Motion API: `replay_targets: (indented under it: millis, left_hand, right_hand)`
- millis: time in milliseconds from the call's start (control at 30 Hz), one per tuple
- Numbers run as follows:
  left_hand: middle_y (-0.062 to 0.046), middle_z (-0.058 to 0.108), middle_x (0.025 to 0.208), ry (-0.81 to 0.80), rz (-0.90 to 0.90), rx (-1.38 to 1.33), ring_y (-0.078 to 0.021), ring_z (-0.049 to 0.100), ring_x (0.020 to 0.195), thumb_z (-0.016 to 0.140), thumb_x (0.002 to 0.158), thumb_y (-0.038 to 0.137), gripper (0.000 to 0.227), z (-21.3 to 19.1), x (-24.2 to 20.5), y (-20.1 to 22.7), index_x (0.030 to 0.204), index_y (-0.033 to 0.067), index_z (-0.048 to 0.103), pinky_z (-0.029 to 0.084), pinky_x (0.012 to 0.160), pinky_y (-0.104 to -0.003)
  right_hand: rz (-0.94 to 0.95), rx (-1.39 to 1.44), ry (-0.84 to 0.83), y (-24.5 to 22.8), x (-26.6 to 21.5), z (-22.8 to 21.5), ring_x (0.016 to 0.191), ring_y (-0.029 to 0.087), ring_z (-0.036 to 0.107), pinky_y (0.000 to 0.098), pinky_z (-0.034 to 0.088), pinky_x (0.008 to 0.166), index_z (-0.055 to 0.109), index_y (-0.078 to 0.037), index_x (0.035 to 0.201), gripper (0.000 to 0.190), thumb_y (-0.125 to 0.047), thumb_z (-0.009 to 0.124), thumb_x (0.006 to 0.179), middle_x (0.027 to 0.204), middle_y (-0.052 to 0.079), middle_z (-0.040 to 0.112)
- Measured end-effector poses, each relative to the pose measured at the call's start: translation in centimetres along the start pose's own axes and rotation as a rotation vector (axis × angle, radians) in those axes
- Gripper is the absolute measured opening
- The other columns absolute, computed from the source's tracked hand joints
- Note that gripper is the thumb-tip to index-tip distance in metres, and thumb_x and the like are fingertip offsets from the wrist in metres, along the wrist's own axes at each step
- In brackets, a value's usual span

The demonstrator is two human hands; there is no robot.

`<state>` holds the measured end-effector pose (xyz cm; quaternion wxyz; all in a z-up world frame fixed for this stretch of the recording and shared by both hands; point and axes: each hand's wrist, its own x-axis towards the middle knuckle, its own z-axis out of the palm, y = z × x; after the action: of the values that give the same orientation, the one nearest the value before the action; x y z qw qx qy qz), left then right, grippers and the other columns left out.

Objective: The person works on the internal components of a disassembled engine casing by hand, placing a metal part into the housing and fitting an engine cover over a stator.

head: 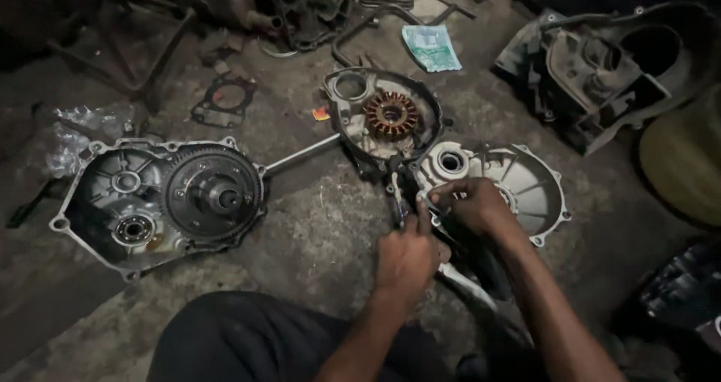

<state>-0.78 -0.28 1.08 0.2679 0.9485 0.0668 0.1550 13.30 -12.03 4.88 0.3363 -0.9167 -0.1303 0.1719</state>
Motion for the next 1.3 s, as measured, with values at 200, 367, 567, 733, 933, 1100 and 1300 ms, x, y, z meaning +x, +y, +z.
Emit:
replay_targets:
  millis: [200, 367, 567, 733, 933, 1100, 1300]
  left_hand:
    - [-0.024, 0.072, 0.105, 0.007, 0.018, -0.002, -0.0390, 0.073, 0.069, 0.063, 0.085, 0.020, 0.076, -0.2, -0.3, 0.1, 0.153, -0.0052, 0.042, 0.059, 0.065, -0.050]
    - [-0.021, 0.075, 0.095, -0.001, 0.031, 0.047, -0.0368, 0.072, 0.066, 0.064, 0.087, 0.028, 0.078, 0.2, -0.7, -0.2, 0.154, -0.0014, 0.037, 0.058, 0.066, -0.052]
    - [-0.021, 0.073, 0.077, -0.143, -0.055, 0.036, -0.0390, 0.072, 0.065, 0.064, 0.082, 0.029, 0.092, -0.2, 2.1, -0.2, 0.159, -0.0025, 0.026, 0.058, 0.063, -0.050]
    - [-0.022, 0.073, 0.075, -0.158, -0.054, 0.069, -0.0381, 0.072, 0.064, 0.059, 0.092, 0.025, 0.077, -0.1, 0.5, -0.2, 0.160, 0.0014, 0.031, 0.058, 0.063, -0.050]
    - [-0.019, 0.074, 0.074, -0.148, -0.070, 0.063, -0.0372, 0.073, 0.065, 0.060, 0.089, 0.027, 0.076, -0.9, 1.6, -0.5, 0.159, 0.0088, 0.035, 0.057, 0.065, -0.051]
    - [-0.012, 0.075, 0.082, -0.258, -0.024, 0.107, -0.0314, 0.076, 0.077, 0.060, 0.093, 0.035, 0.039, 0.2, 2.0, 0.4, 0.124, 0.0122, 0.068, 0.060, 0.069, -0.048]
    - [-0.022, 0.073, 0.071, 0.109, -0.245, -0.076, -0.0410, 0.073, 0.067, 0.059, 0.092, 0.025, 0.045, -2.2, 1.7, 0.8, 0.134, 0.0128, 0.067, 0.058, 0.069, -0.052]
  right_hand:
    - [0.199, -0.036, -0.030, -0.3, -0.1, -0.7, 0.079, 0.015, 0.072, 0.0320, 0.056, 0.075, 0.085, -0.015, 0.100, 0.021, -0.029, 0.084, 0.085, 0.093, 0.007, 0.082]
    - [0.198, 0.020, -0.078, -0.6, -1.2, -1.2, 0.076, 0.017, 0.071, 0.0353, 0.058, 0.070, 0.086, -0.018, 0.104, 0.022, -0.021, 0.076, 0.083, 0.091, 0.006, 0.083]
    - [0.138, -0.034, 0.030, -2.7, -0.7, -1.3, 0.073, 0.017, 0.069, 0.0334, 0.054, 0.067, 0.084, -0.010, 0.104, 0.024, -0.026, 0.083, 0.086, 0.086, 0.011, 0.080]
    - [0.164, 0.222, -0.080, -1.4, -1.5, -1.4, 0.069, 0.014, 0.069, 0.0333, 0.056, 0.063, 0.085, -0.010, 0.103, 0.025, -0.024, 0.079, 0.083, 0.087, 0.009, 0.082]
    - [0.085, 0.004, -0.025, 0.1, 0.7, -0.6, 0.078, 0.014, 0.071, 0.0319, 0.056, 0.072, 0.084, -0.011, 0.103, 0.021, -0.019, 0.079, 0.083, 0.092, 0.006, 0.081]
    - [0.126, -0.078, -0.045, 1.1, 1.0, -0.4, 0.081, 0.016, 0.073, 0.0323, 0.057, 0.076, 0.084, -0.009, 0.097, 0.021, -0.006, 0.074, 0.080, 0.092, 0.008, 0.082]
    - [-0.020, -0.159, 0.153, -1.2, -1.8, -2.5, 0.081, 0.021, 0.074, 0.0363, 0.055, 0.076, 0.076, -0.009, 0.115, 0.038, -0.033, 0.082, 0.087, 0.091, 0.015, 0.077]
